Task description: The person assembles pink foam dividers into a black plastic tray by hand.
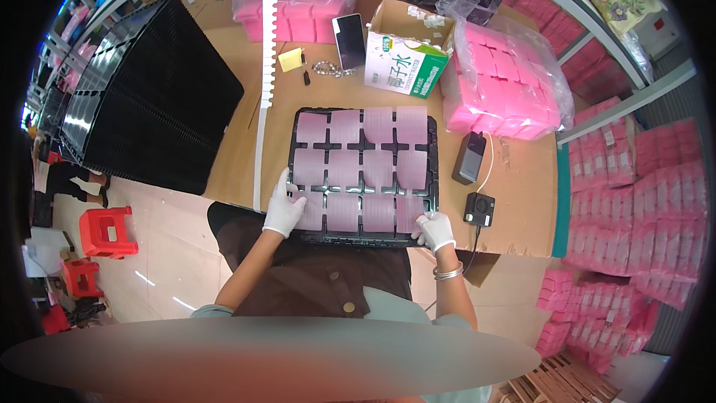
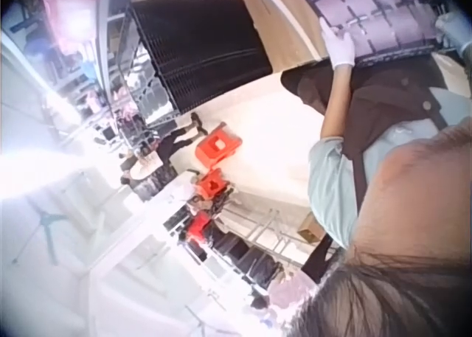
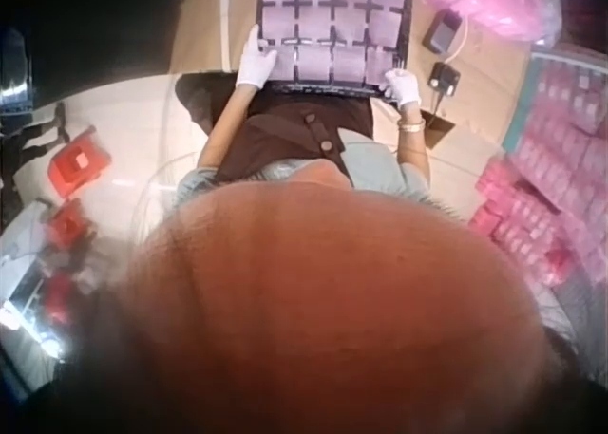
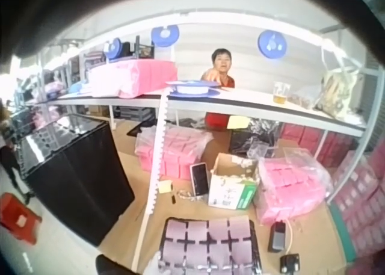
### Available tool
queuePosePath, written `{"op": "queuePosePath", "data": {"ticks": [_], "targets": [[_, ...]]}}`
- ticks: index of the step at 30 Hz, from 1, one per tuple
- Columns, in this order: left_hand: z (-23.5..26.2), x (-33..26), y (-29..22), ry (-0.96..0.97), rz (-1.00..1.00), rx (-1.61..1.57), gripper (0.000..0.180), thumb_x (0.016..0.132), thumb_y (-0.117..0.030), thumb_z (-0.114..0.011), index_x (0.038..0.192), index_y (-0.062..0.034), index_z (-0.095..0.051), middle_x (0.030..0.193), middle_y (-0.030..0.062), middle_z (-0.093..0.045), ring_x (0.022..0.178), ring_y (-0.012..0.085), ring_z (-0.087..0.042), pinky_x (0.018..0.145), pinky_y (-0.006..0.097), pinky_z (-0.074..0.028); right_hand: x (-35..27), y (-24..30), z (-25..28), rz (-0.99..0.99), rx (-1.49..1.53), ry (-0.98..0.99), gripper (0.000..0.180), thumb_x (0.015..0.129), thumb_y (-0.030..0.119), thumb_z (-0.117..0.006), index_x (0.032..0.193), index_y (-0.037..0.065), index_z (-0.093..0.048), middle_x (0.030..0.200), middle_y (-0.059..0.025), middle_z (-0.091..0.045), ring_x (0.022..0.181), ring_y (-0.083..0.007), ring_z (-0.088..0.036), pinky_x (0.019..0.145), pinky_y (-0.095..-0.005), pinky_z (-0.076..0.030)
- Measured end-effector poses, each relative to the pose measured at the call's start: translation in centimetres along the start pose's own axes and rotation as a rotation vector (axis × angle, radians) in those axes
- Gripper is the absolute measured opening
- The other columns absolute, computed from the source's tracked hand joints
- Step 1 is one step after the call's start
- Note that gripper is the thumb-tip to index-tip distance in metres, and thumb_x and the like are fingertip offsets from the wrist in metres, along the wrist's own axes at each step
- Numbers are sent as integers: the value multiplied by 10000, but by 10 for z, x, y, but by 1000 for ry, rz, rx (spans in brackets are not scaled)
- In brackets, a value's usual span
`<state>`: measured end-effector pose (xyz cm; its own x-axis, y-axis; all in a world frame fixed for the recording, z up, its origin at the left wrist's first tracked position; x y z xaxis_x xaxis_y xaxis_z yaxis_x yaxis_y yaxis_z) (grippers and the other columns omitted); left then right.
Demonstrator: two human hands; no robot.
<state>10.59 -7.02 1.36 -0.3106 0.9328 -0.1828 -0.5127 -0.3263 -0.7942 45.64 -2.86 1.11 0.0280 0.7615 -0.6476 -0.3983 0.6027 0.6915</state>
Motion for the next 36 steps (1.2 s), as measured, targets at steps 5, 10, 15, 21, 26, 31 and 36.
{"op": "queuePosePath", "data": {"ticks": [5,10,15,21,26,31,36], "targets": [[-2,-3,-4,-80,-111,102,772,726,-86,-626,1387,-52,-229,1063,171,-512,922,323,-544,817,386,-452,1,-7,7,-18,24,38,177,863,149,-485,832,5,-584,575,-107,-602,380,-108,-496,330,-231,-348],[2,-16,-8,-26,-38,121,739,742,-73,-623,1379,-54,-248,1085,173,-497,918,330,-543,808,387,-457,-3,-15,10,-15,71,48,190,879,147,-483,857,-9,-588,585,-115,-605,375,-108,-493,334,-221,-350],[0,-18,-2,-28,-11,55,692,752,-56,-607,1363,-58,-281,1089,176,-490,914,335,-546,800,396,-463,-4,-16,12,17,110,36,208,883,175,-512,875,-16,-593,577,-112,-603,368,-106,-488,337,-217,-350],[13,-26,-44,-74,0,407,630,779,-181,-625,1325,-51,-339,1149,200,-485,1013,344,-531,834,410,-457,-1,-4,25,264,-297,-345,321,841,244,-600,957,-53,-560,690,-162,-627,534,-255,-588,509,-335,-465],[-31,33,-91,-15,-600,404,506,834,-323,-561,1209,1,-459,1273,200,-449,1195,373,-403,990,426,-340,17,84,-14,879,-607,-514,571,736,228,-676,1171,-77,-466,1155,-255,-520,1071,-374,-511,941,-381,-398],[-90,115,-83,-27,-713,686,561,857,-440,-490,1233,-25,-458,1323,156,-432,1246,335,-359,1028,418,-277,105,110,-71,834,-1080,-410,828,804,511,-532,1327,-85,-291,1397,-249,-281,1323,-343,-241,1081,-456,-177],[-40,112,-55,124,-691,694,576,864,-450,-473,1273,-45,-436,1363,149,-399,1289,292,-330,1058,399,-256,133,105,-40,721,-1154,-448,819,841,535,-457,1350,-76,-264,1424,-215,-266,1350,-301,-204,1100,-429,-119]]}}
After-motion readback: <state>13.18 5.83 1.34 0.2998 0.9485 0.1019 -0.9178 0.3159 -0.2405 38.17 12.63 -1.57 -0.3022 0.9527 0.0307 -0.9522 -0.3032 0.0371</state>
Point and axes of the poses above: each hand's wrist, its own x-axis towards the middle knuckle, its own z-axis out of the back of the hand, y = z × x, the point moved 3 cm from there along x, towards the middle knuckle
